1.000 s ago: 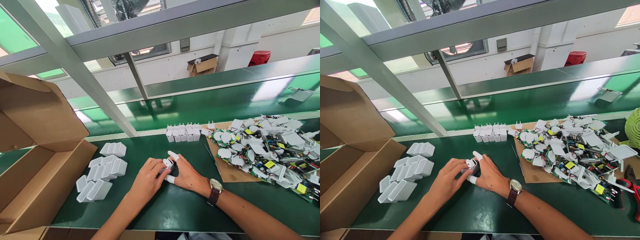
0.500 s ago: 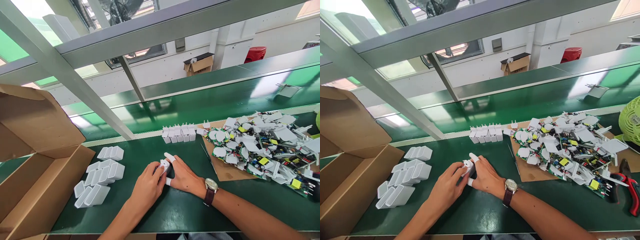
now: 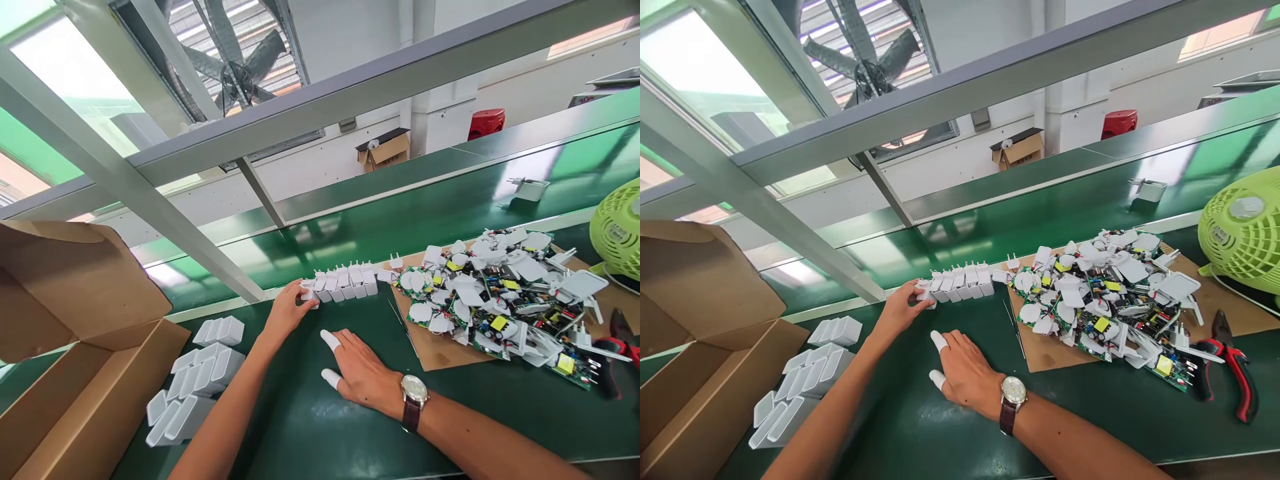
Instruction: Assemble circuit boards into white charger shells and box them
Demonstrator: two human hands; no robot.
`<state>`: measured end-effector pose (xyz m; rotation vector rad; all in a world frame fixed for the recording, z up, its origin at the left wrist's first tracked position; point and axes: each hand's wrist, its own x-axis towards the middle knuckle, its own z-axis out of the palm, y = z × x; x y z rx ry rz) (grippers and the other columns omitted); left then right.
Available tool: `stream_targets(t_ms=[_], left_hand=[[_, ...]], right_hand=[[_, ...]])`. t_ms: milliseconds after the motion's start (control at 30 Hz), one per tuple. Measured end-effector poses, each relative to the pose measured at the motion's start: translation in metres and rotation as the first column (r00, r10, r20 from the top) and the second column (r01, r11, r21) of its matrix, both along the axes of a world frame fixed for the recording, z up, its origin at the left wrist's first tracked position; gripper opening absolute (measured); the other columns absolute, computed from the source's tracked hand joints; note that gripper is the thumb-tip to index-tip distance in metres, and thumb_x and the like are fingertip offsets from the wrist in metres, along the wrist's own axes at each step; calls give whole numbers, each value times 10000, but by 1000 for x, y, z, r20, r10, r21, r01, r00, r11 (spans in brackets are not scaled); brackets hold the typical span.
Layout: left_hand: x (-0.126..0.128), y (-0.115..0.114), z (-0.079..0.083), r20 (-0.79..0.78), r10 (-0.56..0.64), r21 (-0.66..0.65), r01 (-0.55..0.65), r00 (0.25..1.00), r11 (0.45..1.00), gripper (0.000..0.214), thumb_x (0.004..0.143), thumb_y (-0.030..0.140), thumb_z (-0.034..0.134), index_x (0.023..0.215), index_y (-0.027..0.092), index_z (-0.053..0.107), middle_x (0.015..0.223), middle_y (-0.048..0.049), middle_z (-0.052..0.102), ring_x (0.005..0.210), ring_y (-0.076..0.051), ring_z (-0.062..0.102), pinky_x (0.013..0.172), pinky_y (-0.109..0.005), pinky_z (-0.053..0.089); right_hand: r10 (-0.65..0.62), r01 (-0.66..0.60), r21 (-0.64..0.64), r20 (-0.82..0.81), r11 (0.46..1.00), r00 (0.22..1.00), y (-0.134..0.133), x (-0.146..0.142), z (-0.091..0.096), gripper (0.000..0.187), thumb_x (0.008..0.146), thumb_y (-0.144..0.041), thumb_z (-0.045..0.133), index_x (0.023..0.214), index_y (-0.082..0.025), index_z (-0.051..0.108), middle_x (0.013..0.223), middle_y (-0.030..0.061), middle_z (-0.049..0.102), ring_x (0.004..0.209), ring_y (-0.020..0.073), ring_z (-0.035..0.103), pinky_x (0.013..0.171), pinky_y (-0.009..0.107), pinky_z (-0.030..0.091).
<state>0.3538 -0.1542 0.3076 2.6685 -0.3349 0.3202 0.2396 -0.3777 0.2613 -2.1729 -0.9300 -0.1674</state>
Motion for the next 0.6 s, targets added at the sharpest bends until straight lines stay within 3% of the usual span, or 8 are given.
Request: stream_targets(t_ms=[100, 200, 267, 333, 400, 467, 600], left_hand=[[6, 1, 14, -36, -40, -22, 39, 999, 999, 316, 781, 464, 787, 882, 187, 676, 1355, -139, 643, 1062, -273, 716, 803, -389, 644], [11, 4, 28, -61, -55, -44, 52, 997, 998, 643, 751, 477, 821, 1298, 216, 606, 1532, -158, 489, 1256, -317, 626, 761, -366, 636], [17, 3, 34, -144, -104, 11, 106, 984, 994, 999, 703, 467, 863, 1550, 236, 386, 1640, -181, 352, 1425, -370, 483, 873, -406, 615], [28, 1, 37, -248, -161, 88, 188, 955, 978, 1161, 655, 414, 894, 1622, 234, 275, 1659, -185, 335, 1492, -394, 393, 1045, -459, 533], [40, -2, 38, -320, -193, 122, 242, 928, 963, 1147, 635, 347, 893, 1617, 235, 311, 1571, -162, 482, 1434, -378, 478, 1116, -456, 468], [51, -4, 39, -354, -207, 115, 262, 912, 958, 1070, 628, 312, 881, 1579, 243, 396, 1432, -123, 613, 1293, -339, 608, 1075, -410, 489], [62, -7, 43, -399, -244, 115, 312, 884, 943, 973, 556, 393, 926, 1440, 225, 554, 1377, -111, 636, 1228, -328, 634, 999, -348, 509]], right_hand=[[-64, 60, 56, 61, 997, 996, -7, 9, 7, 594, 949, -176, 562, 1507, -56, 399, 1282, 220, 630, 1168, 337, 587, 1012, 535, 544], [-239, 218, 173, 113, 960, 964, -18, 26, 17, 587, 962, -144, 522, 1522, -76, 361, 1406, 244, 554, 1315, 349, 517, 1103, 563, 493], [-388, 352, 246, 116, 903, 914, -26, 39, 20, 560, 975, -159, 512, 1507, -73, 361, 1496, 266, 459, 1434, 361, 420, 1176, 588, 422], [-473, 436, 271, 86, 858, 877, -32, 51, 18, 530, 975, -187, 521, 1474, -73, 384, 1568, 273, 359, 1523, 371, 307, 1228, 609, 345], [-494, 477, 249, 8, 843, 869, -36, 61, 15, 529, 953, -216, 550, 1451, -101, 408, 1613, 249, 307, 1558, 365, 256, 1251, 597, 311], [-493, 503, 209, -101, 839, 864, -38, 70, 12, 569, 924, -256, 579, 1454, -130, 413, 1631, 216, 314, 1562, 348, 269, 1261, 552, 309], [-512, 557, 150, -258, 817, 819, -33, 87, 12, 656, 891, -323, 577, 1483, -98, 404, 1630, 217, 344, 1560, 343, 292, 1279, 488, 277]])
